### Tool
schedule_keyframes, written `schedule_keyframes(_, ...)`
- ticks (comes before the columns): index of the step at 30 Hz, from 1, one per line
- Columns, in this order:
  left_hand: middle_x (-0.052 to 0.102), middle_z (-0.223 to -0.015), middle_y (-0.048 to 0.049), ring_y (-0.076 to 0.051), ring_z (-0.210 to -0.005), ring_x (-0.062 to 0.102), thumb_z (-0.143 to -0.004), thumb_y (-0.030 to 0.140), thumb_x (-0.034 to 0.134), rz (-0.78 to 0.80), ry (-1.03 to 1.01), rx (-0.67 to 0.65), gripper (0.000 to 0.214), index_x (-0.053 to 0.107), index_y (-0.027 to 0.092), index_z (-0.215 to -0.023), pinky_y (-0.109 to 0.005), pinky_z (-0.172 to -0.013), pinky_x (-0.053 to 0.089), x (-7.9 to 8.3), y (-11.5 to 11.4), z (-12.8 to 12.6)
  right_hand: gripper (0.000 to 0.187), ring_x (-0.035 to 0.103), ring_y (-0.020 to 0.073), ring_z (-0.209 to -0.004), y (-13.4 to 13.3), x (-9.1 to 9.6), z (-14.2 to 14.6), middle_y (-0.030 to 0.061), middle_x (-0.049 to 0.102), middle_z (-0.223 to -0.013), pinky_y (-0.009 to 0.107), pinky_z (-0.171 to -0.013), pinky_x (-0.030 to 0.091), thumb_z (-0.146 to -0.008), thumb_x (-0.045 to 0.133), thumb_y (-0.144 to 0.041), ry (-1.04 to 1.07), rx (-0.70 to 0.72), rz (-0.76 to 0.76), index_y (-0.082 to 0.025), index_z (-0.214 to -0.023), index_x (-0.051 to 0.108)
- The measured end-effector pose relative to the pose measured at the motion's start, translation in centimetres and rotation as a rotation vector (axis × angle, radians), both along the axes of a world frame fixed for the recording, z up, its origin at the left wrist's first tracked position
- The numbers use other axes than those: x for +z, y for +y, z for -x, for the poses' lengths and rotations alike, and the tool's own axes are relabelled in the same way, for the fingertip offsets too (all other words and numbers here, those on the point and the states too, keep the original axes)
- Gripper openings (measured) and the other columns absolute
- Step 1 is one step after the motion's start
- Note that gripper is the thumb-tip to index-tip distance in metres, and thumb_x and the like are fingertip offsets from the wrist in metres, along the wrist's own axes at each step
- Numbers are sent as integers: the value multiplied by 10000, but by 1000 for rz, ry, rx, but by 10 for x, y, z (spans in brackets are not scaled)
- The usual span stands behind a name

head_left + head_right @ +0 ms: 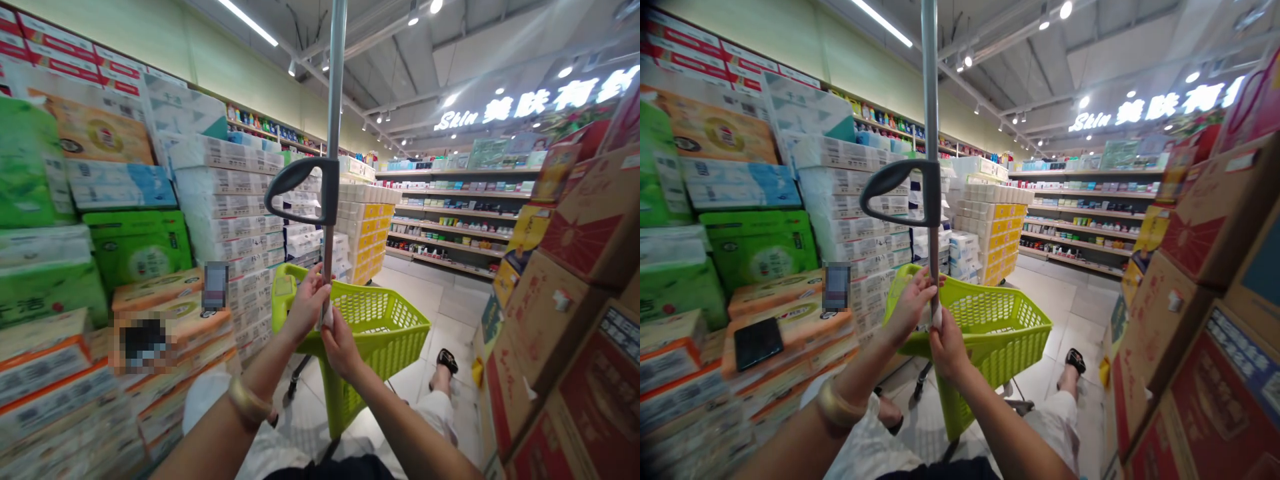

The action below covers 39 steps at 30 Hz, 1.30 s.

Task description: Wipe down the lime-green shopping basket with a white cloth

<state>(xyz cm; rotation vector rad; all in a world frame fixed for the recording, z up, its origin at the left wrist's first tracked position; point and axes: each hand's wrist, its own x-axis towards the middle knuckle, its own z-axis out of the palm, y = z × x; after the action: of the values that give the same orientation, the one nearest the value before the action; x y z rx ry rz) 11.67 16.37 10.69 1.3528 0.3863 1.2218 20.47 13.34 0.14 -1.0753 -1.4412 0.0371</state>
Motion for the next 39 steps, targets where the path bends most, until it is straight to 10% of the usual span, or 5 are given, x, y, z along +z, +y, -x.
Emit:
schedule_keyframes(6, 656, -933, -46, -180, -816, 636, -666, 268, 692, -4, 62, 43, 485, 595, 183, -1134, -332, -813, 500, -27, 16, 7, 430, 561, 239, -956, -20, -20, -27, 96, 626, -1022, 382, -864, 478, -726, 458, -90, -398, -165, 161, -167, -1133, 571)
schedule_keyframes(16, 644, -1026, -61, -176, -843, 632, -719, 352, 628, -279, 421, 50, 426, 564, 178, -1102, -322, -755, 520, -39, 20, 16, 466, 553, 181, -1051, -22, -19, -30, 75, 515, -1212, 320, -949, 443, -731, 467, -10, -325, -214, 271, -235, -1092, 657)
schedule_keyframes(22, 644, -1080, -81, -193, -894, 644, -751, 349, 589, -404, 529, 98, 374, 561, 180, -1083, -352, -802, 523, -43, 23, 20, 347, 537, 268, -1036, -35, -6, -65, 101, 550, -1151, 417, -923, 427, -716, 575, -51, -442, -535, 490, -266, -924, 749)
schedule_keyframes(31, 677, -1063, -59, -185, -900, 664, -745, 246, 556, -453, 681, 162, 542, 478, 181, -1277, -315, -770, 541, -39, 20, 20, 736, 557, 223, -1132, -16, -1, -18, 106, 605, -1249, 369, -989, 438, -687, 470, -45, -320, -104, 315, -176, -1408, 393)
schedule_keyframes(39, 722, -907, -55, -251, -874, 686, -733, 384, 659, -546, 1246, 436, 390, 569, 196, -1063, -331, -738, 507, -30, -4, 27, 736, 466, 318, -1261, -24, -19, -4, 178, 518, -1367, 530, -1107, 278, -734, 526, -128, -320, -281, 403, -136, -1446, 339)
